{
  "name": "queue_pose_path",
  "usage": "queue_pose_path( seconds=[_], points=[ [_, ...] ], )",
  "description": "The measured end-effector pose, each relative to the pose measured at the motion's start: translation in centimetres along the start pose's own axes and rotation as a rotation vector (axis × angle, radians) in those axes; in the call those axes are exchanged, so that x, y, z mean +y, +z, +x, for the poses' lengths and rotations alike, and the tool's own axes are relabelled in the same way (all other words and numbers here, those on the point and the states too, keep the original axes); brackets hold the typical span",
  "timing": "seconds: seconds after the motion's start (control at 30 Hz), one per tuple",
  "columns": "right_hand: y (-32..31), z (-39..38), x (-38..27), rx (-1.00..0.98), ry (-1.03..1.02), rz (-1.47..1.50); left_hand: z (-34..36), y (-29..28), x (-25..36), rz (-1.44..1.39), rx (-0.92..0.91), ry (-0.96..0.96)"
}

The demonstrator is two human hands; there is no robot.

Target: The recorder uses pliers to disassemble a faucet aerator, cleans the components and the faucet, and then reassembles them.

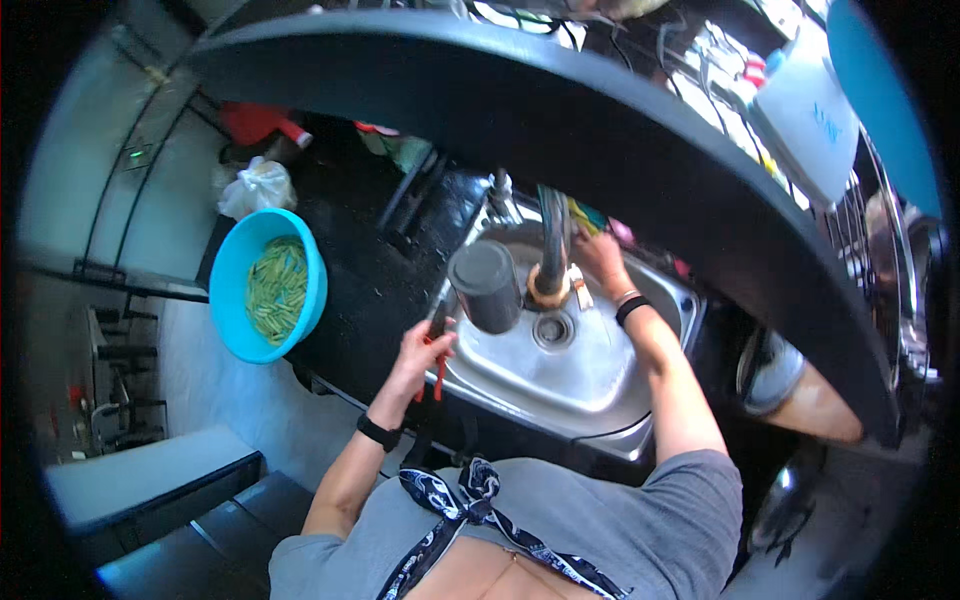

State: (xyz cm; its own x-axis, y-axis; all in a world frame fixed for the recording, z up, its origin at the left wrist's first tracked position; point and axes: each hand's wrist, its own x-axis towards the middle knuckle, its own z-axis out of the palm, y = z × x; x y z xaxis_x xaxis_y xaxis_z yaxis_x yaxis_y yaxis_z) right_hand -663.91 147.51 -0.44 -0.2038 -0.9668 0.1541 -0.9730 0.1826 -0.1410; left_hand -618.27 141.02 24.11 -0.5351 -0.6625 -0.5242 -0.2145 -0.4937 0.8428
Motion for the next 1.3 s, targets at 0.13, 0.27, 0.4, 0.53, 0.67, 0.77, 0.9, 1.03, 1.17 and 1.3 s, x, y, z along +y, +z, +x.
queue_pose_path(
  seconds=[0.13, 0.27, 0.4, 0.53, 0.67, 0.77, 0.9, 1.03, 1.17, 1.3],
  points=[
    [-12.7, -3.1, -2.8, 0.027, -0.012, -0.114, -4.0, -4.4, -1.2, -0.146, 0.194, -0.049],
    [-19.0, -13.7, 1.8, -0.514, 0.402, -0.367, -4.2, -6.3, -1.8, -0.179, 0.190, -0.091],
    [-21.1, -21.1, -1.7, -0.950, -0.270, -0.754, -4.8, -7.9, -2.4, -0.166, 0.160, -0.120],
    [-21.6, -29.3, -9.6, -0.724, -0.121, -0.468, -6.4, -10.7, -2.8, -0.169, 0.187, -0.107],
    [-22.6, -31.7, -19.8, -0.821, 0.372, -0.125, -7.7, -13.1, -2.3, -0.083, 0.212, -0.102],
    [-18.7, -29.9, -21.7, -0.423, 0.338, 0.213, -8.3, -14.9, -2.5, -0.101, 0.204, -0.096],
    [-15.6, -19.3, -34.1, -0.233, 0.051, 0.347, -9.4, -15.7, -1.6, -0.119, 0.209, -0.068],
    [-10.7, -11.9, -43.5, -0.048, 0.030, 0.389, -10.3, -16.6, -1.8, -0.149, 0.216, -0.021],
    [-9.4, -6.5, -43.9, -0.235, 0.329, 0.772, -11.4, -16.6, -1.1, -0.173, 0.233, -0.001],
    [-10.9, 1.5, -41.8, 0.121, 0.352, 0.703, -11.9, -17.3, -1.3, -0.173, 0.264, 0.015]
  ],
)
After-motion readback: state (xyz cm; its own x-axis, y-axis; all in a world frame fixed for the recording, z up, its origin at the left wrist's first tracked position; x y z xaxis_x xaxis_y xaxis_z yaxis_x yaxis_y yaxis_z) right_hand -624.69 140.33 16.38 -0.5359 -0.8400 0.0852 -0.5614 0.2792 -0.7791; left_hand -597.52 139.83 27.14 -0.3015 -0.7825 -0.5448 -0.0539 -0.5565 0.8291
